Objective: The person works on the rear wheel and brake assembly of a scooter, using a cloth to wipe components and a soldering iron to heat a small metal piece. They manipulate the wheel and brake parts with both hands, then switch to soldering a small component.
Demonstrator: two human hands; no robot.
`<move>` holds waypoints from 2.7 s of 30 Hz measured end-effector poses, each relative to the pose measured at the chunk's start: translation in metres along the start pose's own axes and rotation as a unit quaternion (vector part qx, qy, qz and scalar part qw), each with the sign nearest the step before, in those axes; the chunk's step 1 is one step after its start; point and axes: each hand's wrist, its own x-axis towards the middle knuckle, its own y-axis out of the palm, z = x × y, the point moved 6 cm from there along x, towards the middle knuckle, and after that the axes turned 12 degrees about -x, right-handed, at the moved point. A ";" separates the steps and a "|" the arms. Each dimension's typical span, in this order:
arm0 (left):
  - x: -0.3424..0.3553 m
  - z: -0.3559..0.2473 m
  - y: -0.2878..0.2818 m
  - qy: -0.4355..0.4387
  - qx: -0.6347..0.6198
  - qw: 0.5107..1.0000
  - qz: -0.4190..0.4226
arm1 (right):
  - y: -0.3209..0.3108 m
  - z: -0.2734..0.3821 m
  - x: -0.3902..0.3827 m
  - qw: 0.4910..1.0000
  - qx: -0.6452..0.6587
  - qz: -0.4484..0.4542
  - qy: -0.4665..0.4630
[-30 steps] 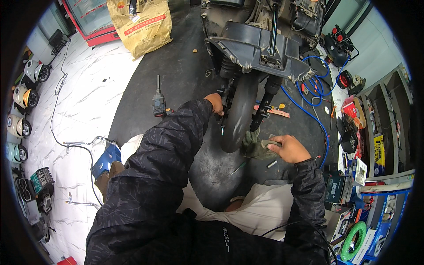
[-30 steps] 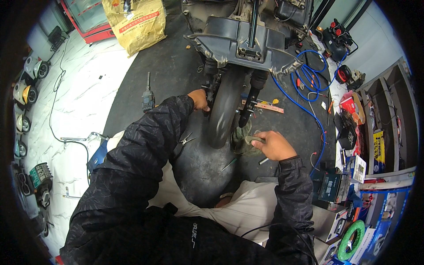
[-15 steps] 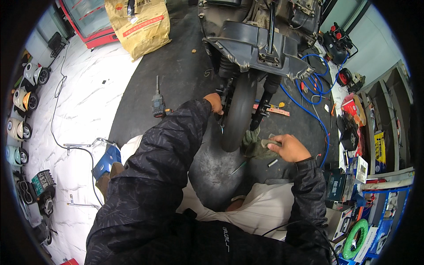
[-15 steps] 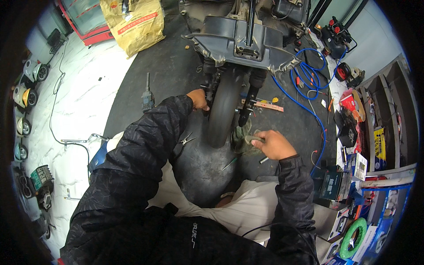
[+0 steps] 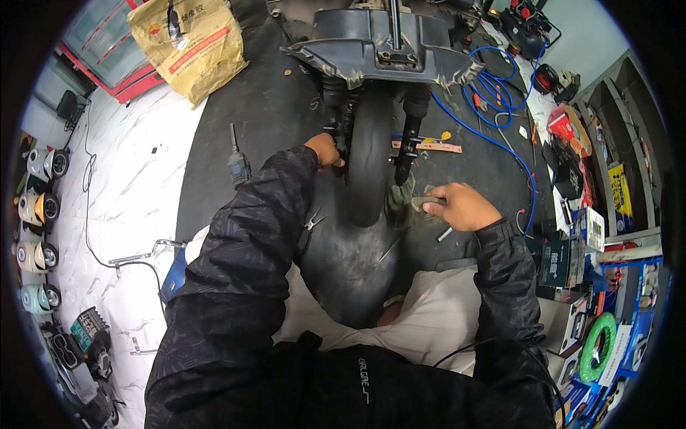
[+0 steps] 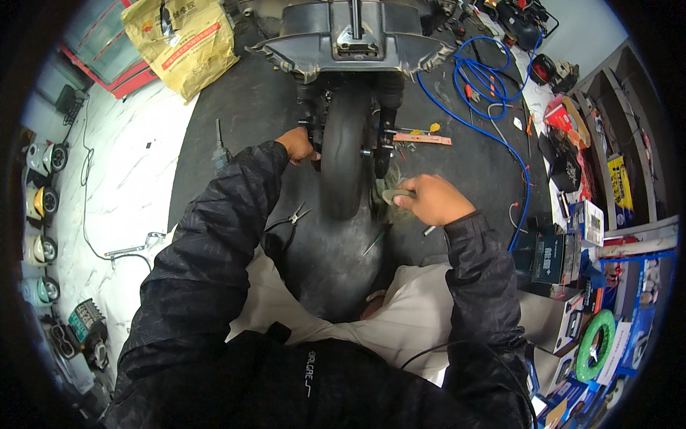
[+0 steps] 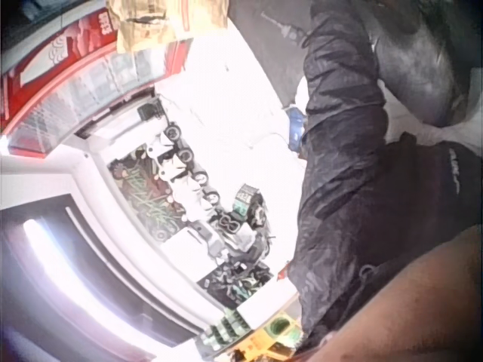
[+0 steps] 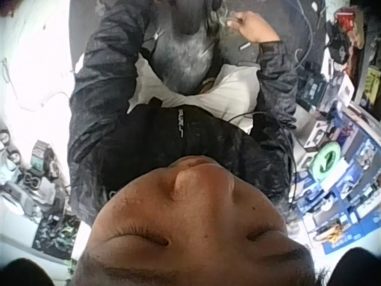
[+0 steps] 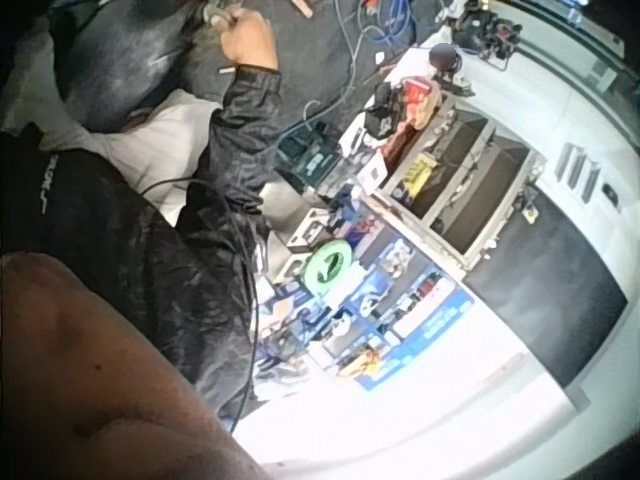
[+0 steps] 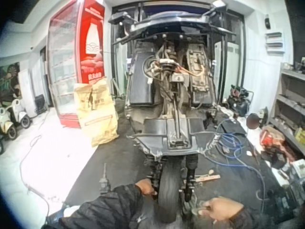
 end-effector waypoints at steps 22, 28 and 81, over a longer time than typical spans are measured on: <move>0.011 0.011 -0.001 -0.027 -0.148 0.988 0.035 | -0.071 -0.042 0.032 0.971 0.154 -0.170 0.073; 0.008 0.010 0.000 -0.010 -0.166 0.985 0.048 | -0.078 -0.023 0.047 0.965 0.156 -0.203 0.059; -0.373 -0.069 0.012 0.512 -0.116 0.831 -0.185 | 0.033 0.162 0.085 0.941 -0.026 0.173 -0.291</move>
